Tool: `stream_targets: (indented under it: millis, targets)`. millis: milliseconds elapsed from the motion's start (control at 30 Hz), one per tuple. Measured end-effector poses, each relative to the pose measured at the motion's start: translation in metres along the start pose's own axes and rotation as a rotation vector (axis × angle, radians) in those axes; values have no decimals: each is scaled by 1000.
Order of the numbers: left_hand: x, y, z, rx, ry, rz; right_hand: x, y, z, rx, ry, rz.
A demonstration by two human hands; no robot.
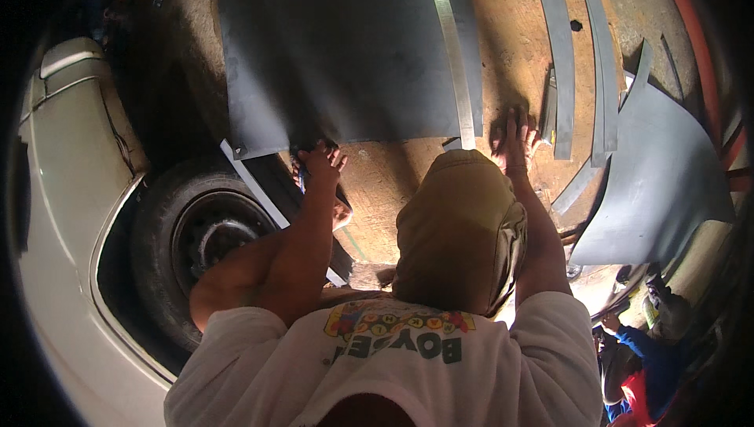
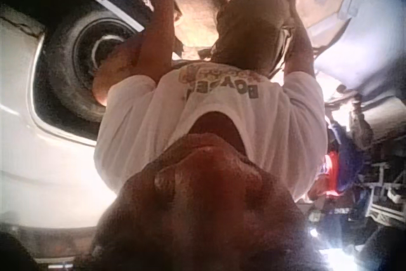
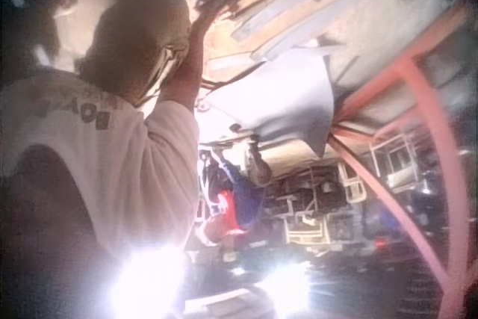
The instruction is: The person is cutting a large sheet of material using a straight edge and a cutting tool. They align the straight edge, make cuts, and adjust the material as needed.
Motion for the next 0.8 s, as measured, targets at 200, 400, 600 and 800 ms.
stream_targets:
  millis: [200, 400, 600, 800]
  targets:
    - [-14, -45, 11, -325, 2, -17, 6, -8, 9, -63, 41, 27]
    - [-31, -19, 44, -509, 106, 107, 7, -6, 7, -1, -3, 85]
    - [-7, -29, 39, -635, -75, 143, 7, 2, 9, 0, 25, 4]
    - [14, -32, 35, -604, -171, 315, 2, -3, 0, -37, 28, 16]
Point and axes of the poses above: each hand's wrist, its own z-axis towards the middle knuckle, its own y-axis out of the back of the hand, x = y × z, the point moved 1 cm from there along z, towards the middle knuckle, and after that the axes turned 9 degrees about y, right-handed, at the moved point
